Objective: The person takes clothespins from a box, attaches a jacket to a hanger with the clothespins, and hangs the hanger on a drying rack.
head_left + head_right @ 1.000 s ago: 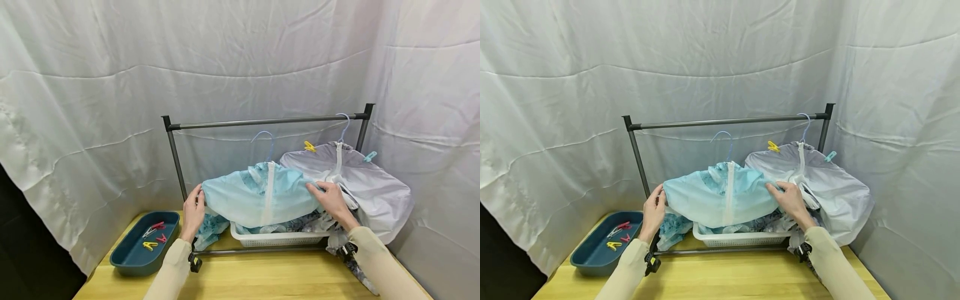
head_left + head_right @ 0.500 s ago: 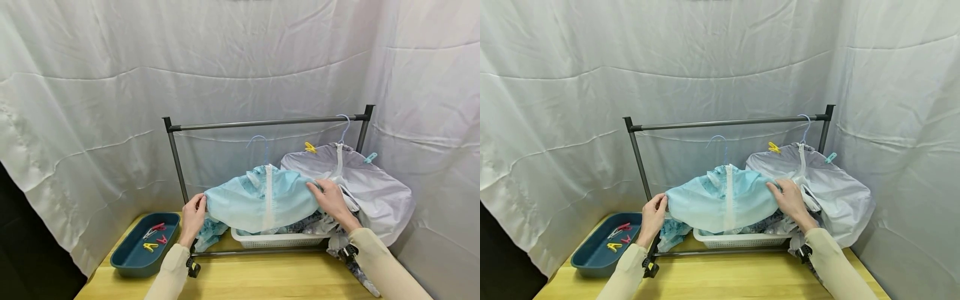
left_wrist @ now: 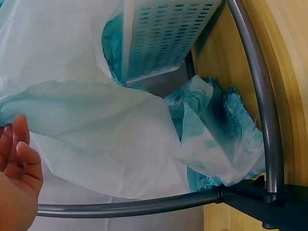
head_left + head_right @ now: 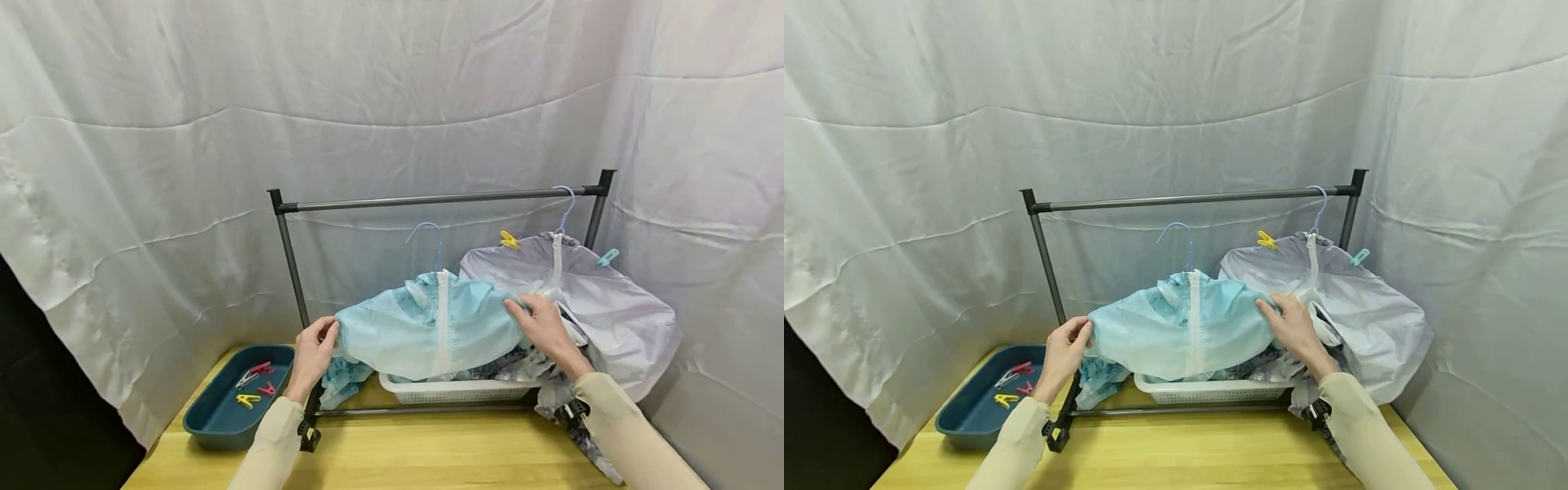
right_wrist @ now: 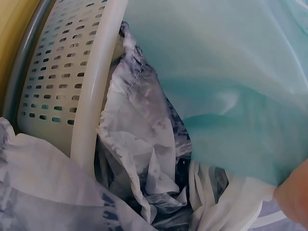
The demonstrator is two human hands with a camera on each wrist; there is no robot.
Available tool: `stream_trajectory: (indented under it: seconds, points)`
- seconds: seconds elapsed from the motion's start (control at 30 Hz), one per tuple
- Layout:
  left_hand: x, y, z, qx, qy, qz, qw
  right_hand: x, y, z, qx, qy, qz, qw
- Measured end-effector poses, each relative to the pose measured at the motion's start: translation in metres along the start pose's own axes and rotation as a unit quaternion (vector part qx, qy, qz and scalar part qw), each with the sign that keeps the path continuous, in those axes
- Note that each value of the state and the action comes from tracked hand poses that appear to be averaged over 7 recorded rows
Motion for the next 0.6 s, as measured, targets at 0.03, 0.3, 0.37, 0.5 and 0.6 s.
stream_trajectory:
  seconds: [0.03,0.3,0.37,0.5,0.6]
  points:
    - [0.000,0.000,0.000,-0.007,-0.002,0.002,1.0000,0.001,0.001,0.000,-0.003,-0.002,-0.002,1.000]
    - [0.001,-0.005,0.008,-0.026,0.012,0.008,0.9996,0.000,0.010,0.005,-0.016,0.004,-0.034,0.999]
    - [0.002,-0.009,0.011,-0.031,0.023,0.014,0.9992,0.001,0.013,0.008,-0.021,0.012,-0.041,0.999]
    - [0.005,-0.016,0.015,-0.039,0.023,0.021,0.9987,0.002,0.018,0.011,-0.038,0.018,-0.051,0.998]
    - [0.008,-0.019,0.014,-0.045,0.012,0.011,0.9988,0.003,0.019,0.011,-0.046,0.012,-0.057,0.997]
Point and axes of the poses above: each hand's wrist, its own x-axis away from the middle knuckle, its own z-axis out of the back of the hand, y = z × x, the point moved 7 cm from there along -x, towards the middle knuckle, and after that the axes turned 4 degrees about -x, right-handed, at the moved point
